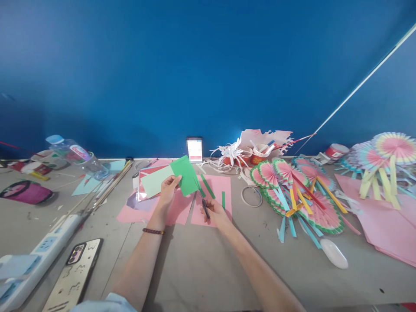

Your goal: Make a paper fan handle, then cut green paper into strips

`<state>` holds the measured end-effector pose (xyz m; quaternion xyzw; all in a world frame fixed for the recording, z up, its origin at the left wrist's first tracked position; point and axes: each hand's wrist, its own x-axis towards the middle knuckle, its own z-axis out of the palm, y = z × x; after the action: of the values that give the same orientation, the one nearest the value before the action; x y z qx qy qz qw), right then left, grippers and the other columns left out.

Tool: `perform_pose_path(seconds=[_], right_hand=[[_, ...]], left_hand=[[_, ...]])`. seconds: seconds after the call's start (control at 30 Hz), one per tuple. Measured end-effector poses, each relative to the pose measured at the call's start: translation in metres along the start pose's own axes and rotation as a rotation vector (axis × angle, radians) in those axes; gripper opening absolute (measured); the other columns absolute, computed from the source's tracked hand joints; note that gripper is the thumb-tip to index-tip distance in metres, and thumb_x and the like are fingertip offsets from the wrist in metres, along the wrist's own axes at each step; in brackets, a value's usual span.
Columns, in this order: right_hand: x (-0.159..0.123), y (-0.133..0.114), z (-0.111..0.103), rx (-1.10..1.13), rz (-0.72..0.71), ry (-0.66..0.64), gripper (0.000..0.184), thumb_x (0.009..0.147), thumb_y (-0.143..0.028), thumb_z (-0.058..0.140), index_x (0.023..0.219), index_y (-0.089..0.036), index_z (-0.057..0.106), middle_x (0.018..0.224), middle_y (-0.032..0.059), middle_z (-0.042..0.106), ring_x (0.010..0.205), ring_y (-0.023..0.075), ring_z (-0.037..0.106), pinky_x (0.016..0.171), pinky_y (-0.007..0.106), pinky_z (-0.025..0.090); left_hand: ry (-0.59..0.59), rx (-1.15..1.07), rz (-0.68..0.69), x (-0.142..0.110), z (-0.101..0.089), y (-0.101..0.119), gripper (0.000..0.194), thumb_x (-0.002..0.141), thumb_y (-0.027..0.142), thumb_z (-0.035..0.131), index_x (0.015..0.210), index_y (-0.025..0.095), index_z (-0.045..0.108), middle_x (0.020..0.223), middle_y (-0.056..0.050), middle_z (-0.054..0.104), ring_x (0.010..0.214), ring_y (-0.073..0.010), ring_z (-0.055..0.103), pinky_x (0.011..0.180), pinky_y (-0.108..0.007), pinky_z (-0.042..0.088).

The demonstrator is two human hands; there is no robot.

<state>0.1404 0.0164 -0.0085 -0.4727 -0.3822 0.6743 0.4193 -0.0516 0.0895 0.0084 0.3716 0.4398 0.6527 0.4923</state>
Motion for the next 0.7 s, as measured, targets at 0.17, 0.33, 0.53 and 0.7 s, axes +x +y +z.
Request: perform_pose_path(seconds=[0.17, 0.33, 0.53, 0.7], right_hand=[[-0.002, -0.0038, 0.0021, 0.006, 0.011, 0.009, 0.046, 0.053, -0.046, 0.087, 0.077, -0.018, 0.06, 0.058, -0.0048, 0.063, 0.039, 0.0076, 0.052, 0.04, 0.021, 0.038], [-0.0031, -0.0047, 0.0028, 0.008, 0.005, 0.013, 0.045, 0.055, -0.044, 0.087, 0.078, -0.017, 0.059, 0.059, -0.0032, 0.064, 0.04, 0.0075, 0.052, 0.041, 0.021, 0.038], [-0.0028, -0.002, 0.0006, 0.019, -0.004, 0.007, 0.047, 0.055, -0.046, 0.088, 0.078, -0.018, 0.059, 0.059, -0.0034, 0.063, 0.041, 0.0075, 0.051, 0.041, 0.021, 0.038], [-0.003, -0.0012, -0.0004, 0.033, -0.004, -0.006, 0.051, 0.055, -0.051, 0.089, 0.08, -0.018, 0.059, 0.06, -0.0042, 0.062, 0.043, 0.0072, 0.051, 0.042, 0.021, 0.038]], left_hand=[[0.005, -0.011, -0.007, -0.0004, 0.001, 0.0004, 0.055, 0.052, 0.055, 0.09, 0.049, 0.019, 0.048, 0.045, 0.008, 0.04, 0.046, -0.0055, 0.035, 0.049, -0.022, 0.033], [0.006, 0.002, 0.0, -0.0002, 0.0009, 0.0001, 0.055, 0.053, 0.055, 0.089, 0.049, 0.019, 0.048, 0.043, 0.009, 0.036, 0.044, -0.0056, 0.034, 0.047, -0.022, 0.033], [0.013, 0.011, -0.004, -0.0006, 0.0016, 0.0011, 0.054, 0.053, 0.054, 0.089, 0.049, 0.019, 0.048, 0.044, 0.009, 0.037, 0.045, -0.0061, 0.035, 0.047, -0.022, 0.033], [0.01, 0.011, -0.021, -0.0003, 0.0022, 0.0028, 0.055, 0.052, 0.054, 0.089, 0.049, 0.019, 0.047, 0.045, 0.009, 0.038, 0.045, -0.0057, 0.035, 0.048, -0.022, 0.033]])
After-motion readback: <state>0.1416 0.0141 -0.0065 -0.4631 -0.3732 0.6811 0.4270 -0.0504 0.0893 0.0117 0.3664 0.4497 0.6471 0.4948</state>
